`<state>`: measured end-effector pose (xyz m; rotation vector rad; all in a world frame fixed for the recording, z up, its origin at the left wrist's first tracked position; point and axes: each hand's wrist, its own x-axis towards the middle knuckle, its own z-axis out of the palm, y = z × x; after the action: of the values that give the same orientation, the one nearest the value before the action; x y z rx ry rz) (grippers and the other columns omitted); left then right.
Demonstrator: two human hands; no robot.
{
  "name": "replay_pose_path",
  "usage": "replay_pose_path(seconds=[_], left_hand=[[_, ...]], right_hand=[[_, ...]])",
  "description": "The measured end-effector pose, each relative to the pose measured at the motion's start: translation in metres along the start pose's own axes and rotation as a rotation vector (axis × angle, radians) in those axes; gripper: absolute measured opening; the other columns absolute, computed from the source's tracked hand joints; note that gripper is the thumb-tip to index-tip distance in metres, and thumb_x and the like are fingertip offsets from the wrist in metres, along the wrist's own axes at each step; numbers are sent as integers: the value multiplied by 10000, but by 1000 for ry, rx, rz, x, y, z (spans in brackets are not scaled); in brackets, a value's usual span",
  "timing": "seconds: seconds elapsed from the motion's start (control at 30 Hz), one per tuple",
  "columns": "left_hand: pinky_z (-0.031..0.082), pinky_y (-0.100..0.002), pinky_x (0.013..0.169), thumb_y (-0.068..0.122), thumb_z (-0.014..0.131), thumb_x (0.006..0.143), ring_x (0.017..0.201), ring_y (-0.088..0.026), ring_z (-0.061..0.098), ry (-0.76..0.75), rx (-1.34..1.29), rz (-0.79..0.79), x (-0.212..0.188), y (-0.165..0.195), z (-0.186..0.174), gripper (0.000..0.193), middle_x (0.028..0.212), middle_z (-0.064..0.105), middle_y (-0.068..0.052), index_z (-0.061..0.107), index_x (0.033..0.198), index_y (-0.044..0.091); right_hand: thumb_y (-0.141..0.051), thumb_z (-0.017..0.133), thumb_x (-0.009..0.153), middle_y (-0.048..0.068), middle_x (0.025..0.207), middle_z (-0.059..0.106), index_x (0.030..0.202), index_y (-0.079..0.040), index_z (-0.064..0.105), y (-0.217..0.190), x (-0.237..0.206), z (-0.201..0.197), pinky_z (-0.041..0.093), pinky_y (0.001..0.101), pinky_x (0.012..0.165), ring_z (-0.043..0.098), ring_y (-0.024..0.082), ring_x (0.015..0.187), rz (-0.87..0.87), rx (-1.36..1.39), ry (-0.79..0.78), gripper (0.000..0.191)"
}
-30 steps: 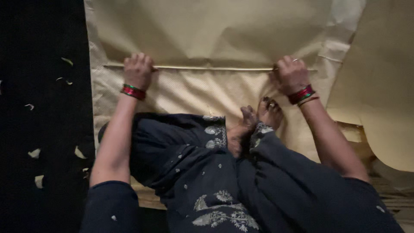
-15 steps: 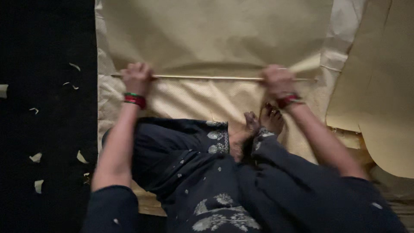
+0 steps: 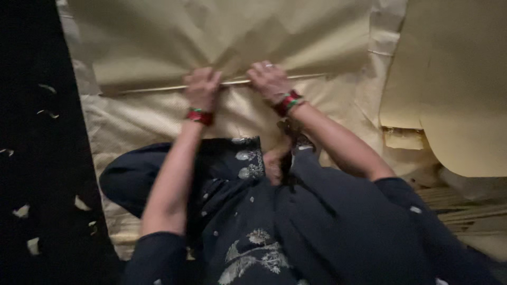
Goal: The person sits on the floor and rolls a sheet of paper around a thin wooden stick, smoothing and pressing the paper with their hands to form a tight roll. They reposition the stick and paper repeatedly, at one point lifting the stick to roll the paper along its length, and continue working the roll with their palms.
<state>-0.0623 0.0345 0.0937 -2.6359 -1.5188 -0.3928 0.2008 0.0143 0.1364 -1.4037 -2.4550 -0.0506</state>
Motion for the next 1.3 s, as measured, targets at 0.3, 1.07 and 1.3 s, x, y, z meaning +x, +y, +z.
replay_pose_path(seconds=[0.3, 1.07, 1.3], left_hand=[[402, -475, 882, 419, 834, 827, 1077, -256, 559, -115, -5, -89, -61, -154, -58, 270, 1055, 601, 19, 661, 913, 230], [512, -527, 1006, 176, 629, 972, 1159, -400, 641, 22, 324, -335, -74, -109, -15, 106, 1147, 655, -169, 664, 1028, 93], [316, -546, 1244, 205, 550, 1065, 1474, -457, 385, -136, 207, -559, -71, -86, -9, 500, 1612, 388, -256, 507, 1530, 26]], right_hand=[[-354, 766, 904, 82, 1038, 604, 1004, -144, 603, 132, -106, -84, 465, 454, 807, 608, 302, 1039, 218, -56, -251, 285], [-304, 641, 1153, 191, 1164, 655, 1214, -3, 642, 93, -120, -64, 547, 437, 911, 652, 354, 1078, 243, -373, -191, 307], [-620, 445, 1133, 477, 1615, 145, 1598, 188, 189, 41, -86, -57, 153, 587, 1294, 119, 578, 1541, 711, -69, -434, 966]])
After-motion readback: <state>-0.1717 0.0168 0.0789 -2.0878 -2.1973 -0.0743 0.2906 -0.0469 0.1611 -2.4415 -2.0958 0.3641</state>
